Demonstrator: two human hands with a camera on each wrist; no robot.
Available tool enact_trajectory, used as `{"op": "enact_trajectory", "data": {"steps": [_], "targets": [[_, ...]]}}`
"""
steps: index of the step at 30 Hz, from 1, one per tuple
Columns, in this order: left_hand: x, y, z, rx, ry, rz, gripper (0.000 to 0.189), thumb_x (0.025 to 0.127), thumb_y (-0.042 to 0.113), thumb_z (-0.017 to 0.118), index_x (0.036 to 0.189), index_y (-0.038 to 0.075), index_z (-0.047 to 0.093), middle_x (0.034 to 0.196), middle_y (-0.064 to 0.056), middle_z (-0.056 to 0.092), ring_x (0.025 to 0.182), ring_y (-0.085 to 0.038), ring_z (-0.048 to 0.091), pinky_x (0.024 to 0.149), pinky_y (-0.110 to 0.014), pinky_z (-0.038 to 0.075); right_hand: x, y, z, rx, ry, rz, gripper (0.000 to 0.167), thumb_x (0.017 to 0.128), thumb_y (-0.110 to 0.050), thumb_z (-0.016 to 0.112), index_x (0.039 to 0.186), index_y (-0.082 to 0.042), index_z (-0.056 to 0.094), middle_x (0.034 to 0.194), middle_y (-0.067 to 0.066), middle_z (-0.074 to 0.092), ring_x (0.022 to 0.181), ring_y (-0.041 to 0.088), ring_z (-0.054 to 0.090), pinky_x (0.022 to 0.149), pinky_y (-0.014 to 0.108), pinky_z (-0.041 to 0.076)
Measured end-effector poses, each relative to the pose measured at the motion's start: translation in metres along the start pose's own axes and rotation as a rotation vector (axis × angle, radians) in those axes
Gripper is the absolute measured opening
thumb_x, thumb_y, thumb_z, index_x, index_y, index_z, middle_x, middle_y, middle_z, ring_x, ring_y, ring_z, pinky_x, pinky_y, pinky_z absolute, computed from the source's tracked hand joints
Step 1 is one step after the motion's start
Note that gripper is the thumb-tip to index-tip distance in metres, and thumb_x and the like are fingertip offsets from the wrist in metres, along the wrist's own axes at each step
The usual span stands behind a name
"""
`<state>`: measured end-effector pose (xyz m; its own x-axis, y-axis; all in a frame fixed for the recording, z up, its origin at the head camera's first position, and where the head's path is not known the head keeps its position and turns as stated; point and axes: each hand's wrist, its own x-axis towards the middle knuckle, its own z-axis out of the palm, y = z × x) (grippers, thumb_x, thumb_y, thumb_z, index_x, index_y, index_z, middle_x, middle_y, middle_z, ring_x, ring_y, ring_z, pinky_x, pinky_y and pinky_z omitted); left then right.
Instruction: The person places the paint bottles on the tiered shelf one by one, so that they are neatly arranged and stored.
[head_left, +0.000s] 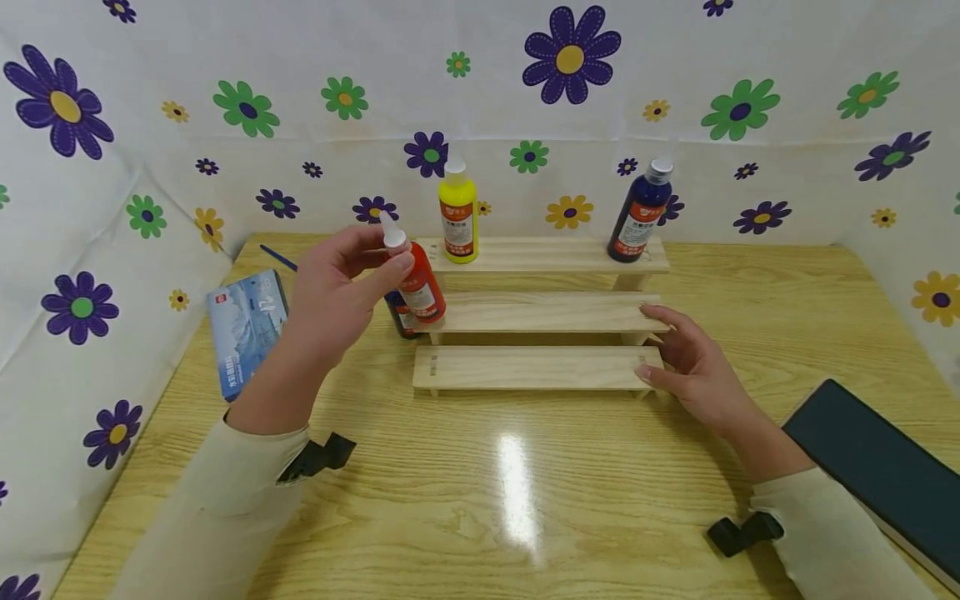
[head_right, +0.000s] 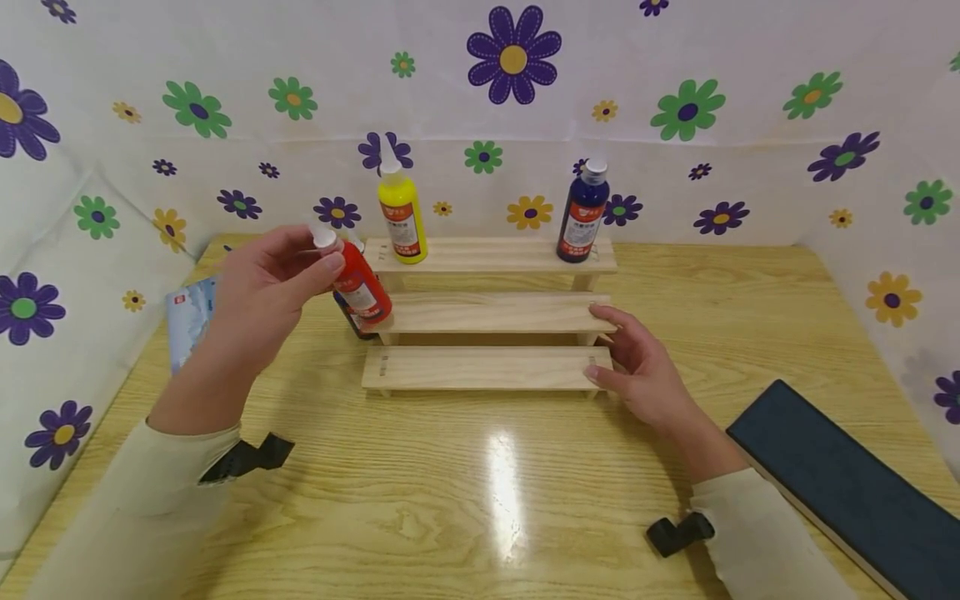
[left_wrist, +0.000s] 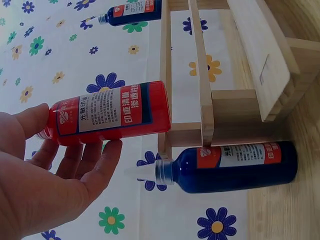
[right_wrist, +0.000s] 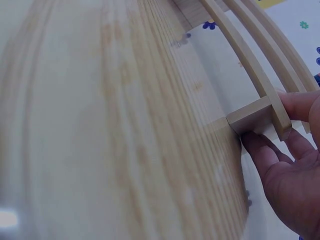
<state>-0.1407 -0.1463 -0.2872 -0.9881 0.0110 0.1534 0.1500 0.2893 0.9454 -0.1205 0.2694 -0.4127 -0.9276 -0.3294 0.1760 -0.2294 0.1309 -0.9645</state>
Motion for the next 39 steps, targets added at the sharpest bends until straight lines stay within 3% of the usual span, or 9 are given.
{"op": "enact_trajectory", "data": {"steps": [10,24,34,39], "targets": [[0.020,-0.002,0.017,0.052,-0.075,0.002,0.035,0.095,0.021,0.072,0.129,0.013,0.066,0.123,0.001,0.063,0.111,-0.016,0.059,0.091,-0.039,0.052,0.000,0.000,0.000,0.010,-0.001,-0.005,0.072,0.090,0.018,0.061,0.153,-0.007,0.036,0.141,0.007,0.051,0.125,0.025,0.054,0.093,0.024,0.050],[0.024,-0.006,0.032,0.036,-0.159,0.003,0.036,0.095,0.019,0.072,0.129,0.013,0.066,0.120,0.000,0.064,0.105,-0.019,0.062,0.088,-0.040,0.053,0.001,0.000,0.000,0.017,-0.003,-0.014,0.073,0.089,0.020,0.060,0.153,-0.006,0.035,0.142,0.007,0.051,0.123,0.019,0.056,0.092,0.025,0.050],[0.024,-0.005,0.036,0.076,-0.160,0.035,0.038,0.094,0.019,0.073,0.130,0.012,0.064,0.124,-0.001,0.063,0.107,-0.021,0.062,0.090,-0.040,0.053,0.001,0.000,0.000,0.029,-0.003,-0.016,0.074,0.089,0.021,0.059,0.153,-0.007,0.036,0.143,0.007,0.050,0.125,0.025,0.054,0.094,0.025,0.050],[0.020,-0.005,0.028,0.050,-0.131,0.077,0.036,0.094,0.021,0.073,0.128,0.012,0.063,0.125,-0.001,0.061,0.109,-0.017,0.061,0.091,-0.036,0.052,0.001,0.000,0.000,0.037,-0.005,-0.016,0.074,0.089,0.021,0.059,0.153,-0.007,0.036,0.143,0.007,0.050,0.126,0.027,0.053,0.094,0.025,0.050]]}}
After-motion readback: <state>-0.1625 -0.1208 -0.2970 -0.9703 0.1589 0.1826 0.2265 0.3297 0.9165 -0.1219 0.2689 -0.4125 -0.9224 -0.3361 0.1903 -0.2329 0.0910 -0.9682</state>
